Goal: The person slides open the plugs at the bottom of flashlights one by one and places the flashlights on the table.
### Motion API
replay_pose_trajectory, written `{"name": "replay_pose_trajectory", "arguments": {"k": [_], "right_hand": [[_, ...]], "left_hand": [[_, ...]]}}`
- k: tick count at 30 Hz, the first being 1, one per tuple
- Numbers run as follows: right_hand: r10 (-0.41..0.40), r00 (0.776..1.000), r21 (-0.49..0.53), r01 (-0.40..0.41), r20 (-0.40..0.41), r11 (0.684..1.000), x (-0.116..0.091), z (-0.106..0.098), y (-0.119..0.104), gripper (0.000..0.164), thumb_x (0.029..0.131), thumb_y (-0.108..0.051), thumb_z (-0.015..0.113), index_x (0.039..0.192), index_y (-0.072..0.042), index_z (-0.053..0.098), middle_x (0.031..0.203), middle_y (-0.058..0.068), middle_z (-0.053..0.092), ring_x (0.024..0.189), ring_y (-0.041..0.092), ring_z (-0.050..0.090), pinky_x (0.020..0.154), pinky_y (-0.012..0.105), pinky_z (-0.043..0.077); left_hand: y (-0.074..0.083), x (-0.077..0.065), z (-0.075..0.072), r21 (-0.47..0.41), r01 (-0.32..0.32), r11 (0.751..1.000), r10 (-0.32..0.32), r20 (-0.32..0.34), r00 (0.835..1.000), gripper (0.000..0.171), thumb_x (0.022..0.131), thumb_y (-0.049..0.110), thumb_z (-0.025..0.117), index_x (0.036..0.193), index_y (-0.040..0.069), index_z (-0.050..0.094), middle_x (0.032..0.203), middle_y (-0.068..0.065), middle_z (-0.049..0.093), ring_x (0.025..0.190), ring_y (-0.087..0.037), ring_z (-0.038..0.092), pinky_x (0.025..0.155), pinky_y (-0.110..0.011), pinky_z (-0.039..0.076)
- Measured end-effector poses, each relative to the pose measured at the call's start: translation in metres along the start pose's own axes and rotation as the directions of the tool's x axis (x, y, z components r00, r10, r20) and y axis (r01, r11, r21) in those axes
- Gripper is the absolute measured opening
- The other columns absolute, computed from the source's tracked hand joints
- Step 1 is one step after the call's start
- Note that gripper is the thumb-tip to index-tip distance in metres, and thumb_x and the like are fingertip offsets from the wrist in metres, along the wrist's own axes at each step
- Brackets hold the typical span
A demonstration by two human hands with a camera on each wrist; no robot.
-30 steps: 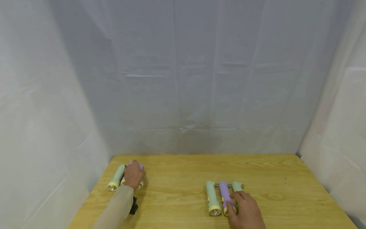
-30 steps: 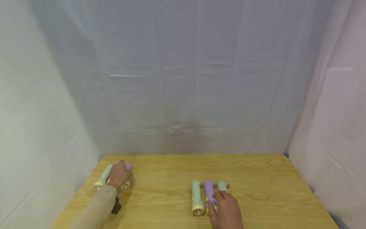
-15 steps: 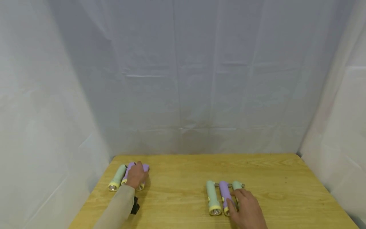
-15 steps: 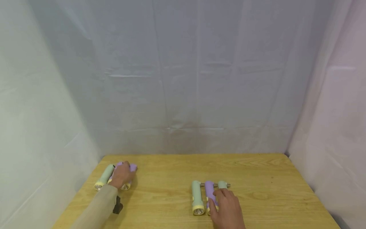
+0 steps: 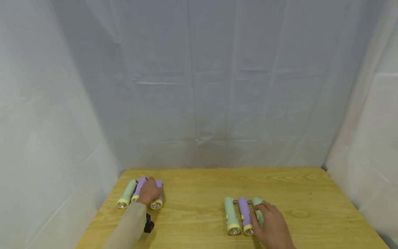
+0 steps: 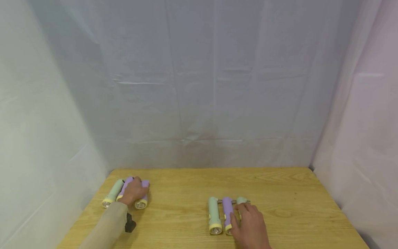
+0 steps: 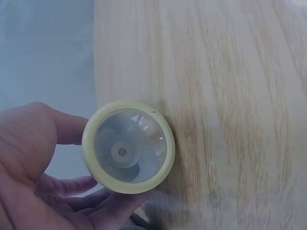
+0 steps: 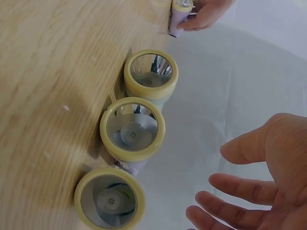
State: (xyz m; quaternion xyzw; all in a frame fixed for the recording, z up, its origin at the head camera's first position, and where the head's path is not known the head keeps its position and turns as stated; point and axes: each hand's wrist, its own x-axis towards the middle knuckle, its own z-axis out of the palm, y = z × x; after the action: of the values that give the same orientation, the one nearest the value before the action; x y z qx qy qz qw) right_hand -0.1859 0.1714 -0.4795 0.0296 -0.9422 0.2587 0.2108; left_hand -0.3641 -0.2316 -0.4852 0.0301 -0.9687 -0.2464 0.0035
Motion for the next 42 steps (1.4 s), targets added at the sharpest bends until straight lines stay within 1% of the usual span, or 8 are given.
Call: {"name": "replay_pose_trajectory", "arguments": {"k": [4, 8, 13, 15, 19, 23, 34, 42], "right_hand": [[-0.027, 0.999, 0.000, 0.027, -0.047, 1.000, 0.001, -0.001, 0.002, 0.012, 0.084, -0.015, 0.079, 0.094, -0.009, 0.074, 0.103, 0.014, 0.073, 0.096, 0.033, 0.069, 0.078, 0.050, 0.059], [-0.018, 0.999, 0.003, 0.019, -0.046, 1.000, 0.003, -0.003, 0.003, 0.012, 0.084, -0.015, 0.080, 0.093, -0.010, 0.074, 0.101, 0.013, 0.073, 0.093, 0.031, 0.069, 0.076, 0.048, 0.059], [-0.025, 0.997, 0.005, 0.026, -0.076, 1.000, 0.006, -0.007, 0.003, 0.014, 0.084, -0.014, 0.080, 0.094, -0.007, 0.074, 0.100, 0.014, 0.073, 0.090, 0.031, 0.070, 0.074, 0.047, 0.059], [-0.035, 0.995, -0.002, 0.035, -0.094, 0.999, 0.009, -0.008, 0.003, 0.014, 0.085, -0.014, 0.080, 0.095, -0.005, 0.075, 0.101, 0.015, 0.074, 0.091, 0.032, 0.070, 0.074, 0.048, 0.060], [-0.033, 0.995, 0.000, 0.033, -0.094, 0.999, 0.014, -0.011, 0.003, 0.014, 0.085, -0.014, 0.079, 0.095, -0.005, 0.075, 0.101, 0.016, 0.073, 0.089, 0.030, 0.070, 0.071, 0.045, 0.059], [-0.018, 0.997, 0.013, 0.019, -0.070, 1.000, 0.019, -0.013, 0.000, 0.013, 0.087, -0.015, 0.077, 0.097, -0.007, 0.075, 0.103, 0.014, 0.073, 0.087, 0.026, 0.068, 0.067, 0.040, 0.057], [0.057, 0.997, 0.099, -0.062, 0.048, 0.993, 0.031, -0.018, -0.001, 0.032, 0.094, -0.019, 0.071, 0.120, 0.000, 0.068, 0.113, 0.016, 0.072, 0.097, 0.028, 0.068, 0.075, 0.039, 0.058], [0.038, 0.999, 0.193, -0.041, 0.021, 0.980, 0.042, -0.020, 0.005, 0.025, 0.094, -0.016, 0.071, 0.116, -0.005, 0.070, 0.109, 0.009, 0.073, 0.096, 0.023, 0.067, 0.075, 0.034, 0.058]], "left_hand": [[0.001, -0.002, -0.001, 0.000, 0.015, 1.000, -0.015, -0.005, 1.000, 0.047, 0.090, 0.023, 0.060, 0.116, -0.015, 0.050, 0.098, -0.029, 0.061, 0.084, -0.036, 0.059, 0.080, -0.054, 0.052], [0.003, -0.004, -0.002, -0.006, 0.004, 1.000, -0.004, -0.027, 1.000, 0.039, 0.086, 0.024, 0.063, 0.103, -0.011, 0.054, 0.086, -0.021, 0.059, 0.076, -0.031, 0.055, 0.069, -0.047, 0.050], [0.009, -0.009, -0.002, -0.062, -0.022, 0.998, 0.019, -0.050, 0.999, 0.025, 0.082, 0.022, 0.066, 0.079, 0.000, 0.054, 0.071, -0.010, 0.050, 0.063, -0.023, 0.046, 0.054, -0.032, 0.038], [0.013, -0.012, -0.001, -0.093, -0.036, 0.995, 0.031, -0.057, 0.998, 0.025, 0.082, 0.022, 0.067, 0.078, 0.001, 0.056, 0.070, -0.009, 0.052, 0.062, -0.021, 0.046, 0.053, -0.030, 0.036], [0.022, -0.019, -0.001, -0.131, -0.057, 0.990, 0.046, -0.081, 0.996, 0.038, 0.083, 0.024, 0.072, 0.098, -0.010, 0.066, 0.084, -0.019, 0.068, 0.070, -0.023, 0.058, 0.060, -0.035, 0.049], [0.030, -0.024, -0.002, -0.205, -0.039, 0.978, 0.024, -0.077, 0.997, 0.055, 0.083, 0.024, 0.073, 0.122, -0.014, 0.063, 0.107, -0.027, 0.071, 0.085, -0.028, 0.067, 0.076, -0.043, 0.058], [0.051, -0.034, 0.005, -0.344, -0.038, 0.938, 0.016, -0.067, 0.998, 0.057, 0.083, 0.022, 0.076, 0.129, -0.006, 0.059, 0.108, -0.022, 0.070, 0.084, -0.024, 0.068, 0.067, -0.035, 0.058], [0.072, -0.051, 0.012, -0.448, -0.147, 0.882, 0.116, -0.096, 0.989, 0.059, 0.083, 0.024, 0.082, 0.131, 0.000, 0.059, 0.110, -0.022, 0.069, 0.089, -0.026, 0.069, 0.067, -0.036, 0.060]]}}
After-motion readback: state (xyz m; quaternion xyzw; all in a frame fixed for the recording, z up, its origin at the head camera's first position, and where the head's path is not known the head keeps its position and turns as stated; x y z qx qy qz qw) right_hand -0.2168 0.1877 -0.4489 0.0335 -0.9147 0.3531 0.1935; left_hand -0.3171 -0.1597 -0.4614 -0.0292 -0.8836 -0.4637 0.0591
